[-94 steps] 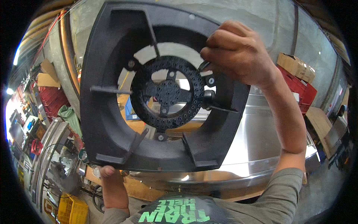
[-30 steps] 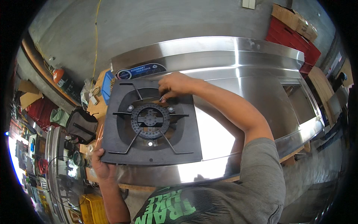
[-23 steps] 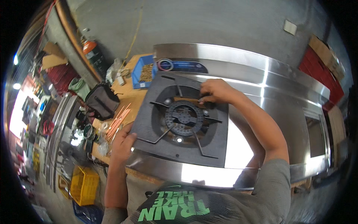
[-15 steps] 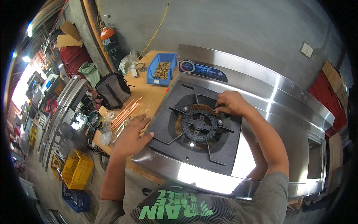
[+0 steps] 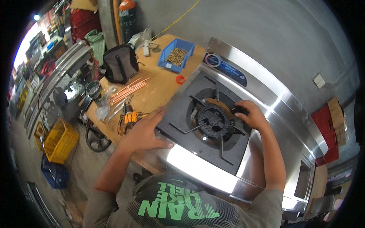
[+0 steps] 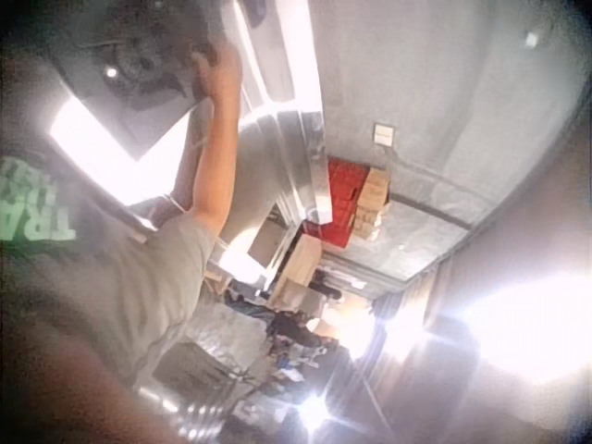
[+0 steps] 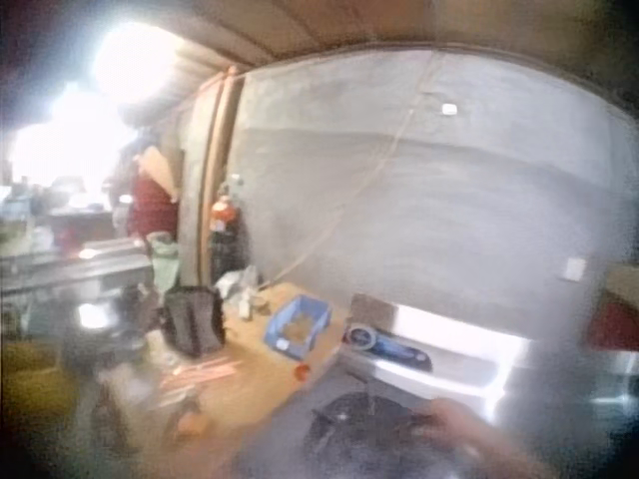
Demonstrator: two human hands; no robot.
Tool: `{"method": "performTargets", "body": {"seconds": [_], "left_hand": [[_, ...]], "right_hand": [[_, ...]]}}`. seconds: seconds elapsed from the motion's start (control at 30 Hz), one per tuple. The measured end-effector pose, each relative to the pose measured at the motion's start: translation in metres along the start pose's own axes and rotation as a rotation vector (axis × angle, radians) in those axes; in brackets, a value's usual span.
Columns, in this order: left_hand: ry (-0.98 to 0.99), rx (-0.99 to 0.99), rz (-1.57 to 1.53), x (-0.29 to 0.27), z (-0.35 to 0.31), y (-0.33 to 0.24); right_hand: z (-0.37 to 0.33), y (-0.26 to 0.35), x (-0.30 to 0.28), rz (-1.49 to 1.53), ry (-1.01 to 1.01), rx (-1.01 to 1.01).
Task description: The person assembles a stainless steel gas stove by placing a burner grate into the cutout, tapping it with a rubber mallet, and securing it with screws. They then attach a metal trim piece and handle copper gas pipes with a small metal fitting.
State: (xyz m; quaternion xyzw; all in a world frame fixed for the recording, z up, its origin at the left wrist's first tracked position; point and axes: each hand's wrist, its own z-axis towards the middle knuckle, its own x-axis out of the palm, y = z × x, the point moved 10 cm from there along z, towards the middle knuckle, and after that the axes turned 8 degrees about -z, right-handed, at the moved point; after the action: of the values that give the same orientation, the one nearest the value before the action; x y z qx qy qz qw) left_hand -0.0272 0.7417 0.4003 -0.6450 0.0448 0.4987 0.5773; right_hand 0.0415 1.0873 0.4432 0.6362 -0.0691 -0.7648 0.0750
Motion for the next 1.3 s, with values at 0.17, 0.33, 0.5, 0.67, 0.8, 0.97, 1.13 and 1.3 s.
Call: {"method": "performTargets", "body": {"seconds": [0.17, 0.33, 0.5, 0.67, 0.8, 0.97, 1.13, 1.3], "left_hand": [[0.091, -0.065, -0.085, 0.005, 0.000, 0.014], [0.121, -0.059, -0.068, 0.010, 0.003, 0.014], [0.133, -0.052, -0.098, 0.009, 0.004, 0.015], [0.168, -0.029, -0.108, 0.010, 0.007, 0.015], [0.238, 0.032, -0.100, 0.017, 0.011, 0.020], [0.348, 0.216, -0.074, 0.018, 0.008, 0.027], [0.452, 0.452, -0.032, 0.021, -0.002, 0.023], [0.527, 0.514, 0.101, 0.029, -0.002, 0.020]], "right_hand": [[-0.059, 0.038, -0.028, -0.094, -0.076, 0.069], [-0.145, 0.086, -0.051, 0.197, 0.077, 0.210], [-0.233, 0.199, 0.034, 0.851, 0.528, 0.036], [-0.297, 0.174, 0.204, 0.378, 0.537, 0.704], [-0.314, 0.171, 0.274, -0.022, 0.400, 0.797], [-0.302, 0.183, 0.307, -0.246, 0.163, 0.871], [-0.283, 0.184, 0.307, -0.207, 0.214, 0.963], [-0.260, 0.238, 0.253, -0.021, 0.117, 0.933]]}}
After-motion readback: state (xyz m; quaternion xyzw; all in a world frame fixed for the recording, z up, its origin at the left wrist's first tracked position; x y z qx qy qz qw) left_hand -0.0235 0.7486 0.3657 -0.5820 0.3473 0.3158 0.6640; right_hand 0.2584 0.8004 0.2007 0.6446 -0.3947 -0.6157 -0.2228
